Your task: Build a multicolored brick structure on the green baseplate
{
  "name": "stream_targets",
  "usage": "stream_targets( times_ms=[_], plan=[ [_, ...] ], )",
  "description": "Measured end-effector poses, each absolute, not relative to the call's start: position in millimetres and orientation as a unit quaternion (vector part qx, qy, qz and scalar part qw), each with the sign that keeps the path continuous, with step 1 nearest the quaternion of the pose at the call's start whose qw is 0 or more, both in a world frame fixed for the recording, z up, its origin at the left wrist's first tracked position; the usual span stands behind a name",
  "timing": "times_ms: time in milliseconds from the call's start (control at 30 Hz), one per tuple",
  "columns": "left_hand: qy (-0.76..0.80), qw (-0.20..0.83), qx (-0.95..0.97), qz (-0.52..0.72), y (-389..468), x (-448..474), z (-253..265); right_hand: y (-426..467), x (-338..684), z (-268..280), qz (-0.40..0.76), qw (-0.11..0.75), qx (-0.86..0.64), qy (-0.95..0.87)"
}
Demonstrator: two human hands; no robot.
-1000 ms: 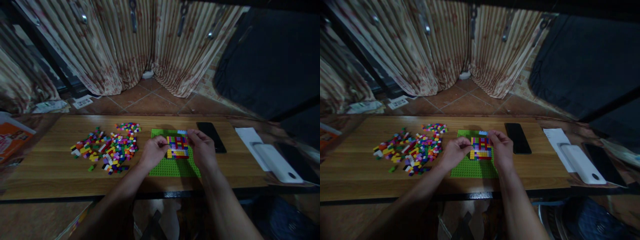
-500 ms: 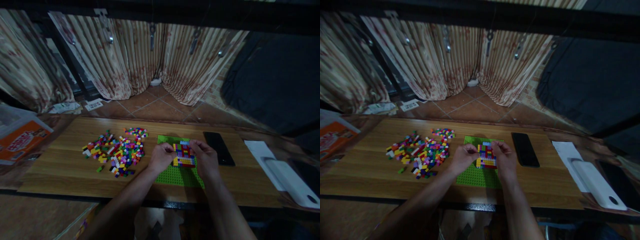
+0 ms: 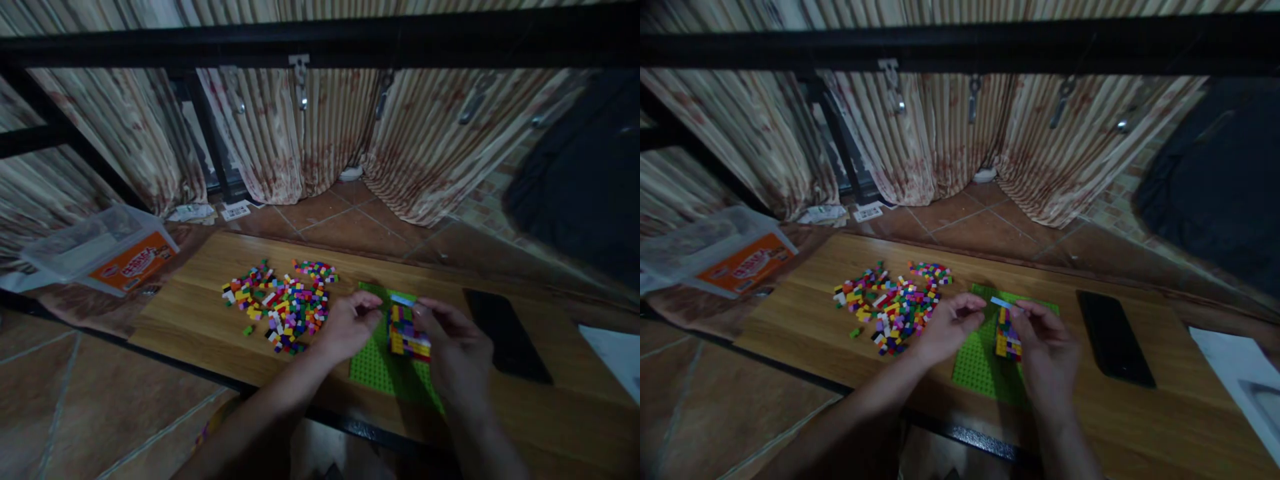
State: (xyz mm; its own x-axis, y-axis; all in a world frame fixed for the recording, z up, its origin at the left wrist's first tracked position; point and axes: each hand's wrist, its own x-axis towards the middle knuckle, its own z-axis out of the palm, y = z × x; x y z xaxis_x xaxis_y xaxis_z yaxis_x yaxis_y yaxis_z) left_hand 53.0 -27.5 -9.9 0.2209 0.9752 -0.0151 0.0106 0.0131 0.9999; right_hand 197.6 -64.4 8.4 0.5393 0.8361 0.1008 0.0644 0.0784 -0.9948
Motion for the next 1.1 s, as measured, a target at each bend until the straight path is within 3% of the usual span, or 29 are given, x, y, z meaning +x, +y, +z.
stream_targets(
  times_ms=[233,467,1100],
  plan=[
    [0.511,0.502,0.433,0.548,0.7,-2.0,-4.2,-73.6,159.3,-1.3,0.190,0.470,-0.630,-0.588],
    [0.527,0.467,0.394,0.590,7.7,-36.1,-1.4,-76.9,148.9,-8.7,0.211,0.337,-0.577,-0.714],
    [0.509,0.474,0.398,0.598,5.0,-39.0,-2.3,-75.4,143.5,-11.9,0.193,0.313,-0.576,-0.730]
  ],
)
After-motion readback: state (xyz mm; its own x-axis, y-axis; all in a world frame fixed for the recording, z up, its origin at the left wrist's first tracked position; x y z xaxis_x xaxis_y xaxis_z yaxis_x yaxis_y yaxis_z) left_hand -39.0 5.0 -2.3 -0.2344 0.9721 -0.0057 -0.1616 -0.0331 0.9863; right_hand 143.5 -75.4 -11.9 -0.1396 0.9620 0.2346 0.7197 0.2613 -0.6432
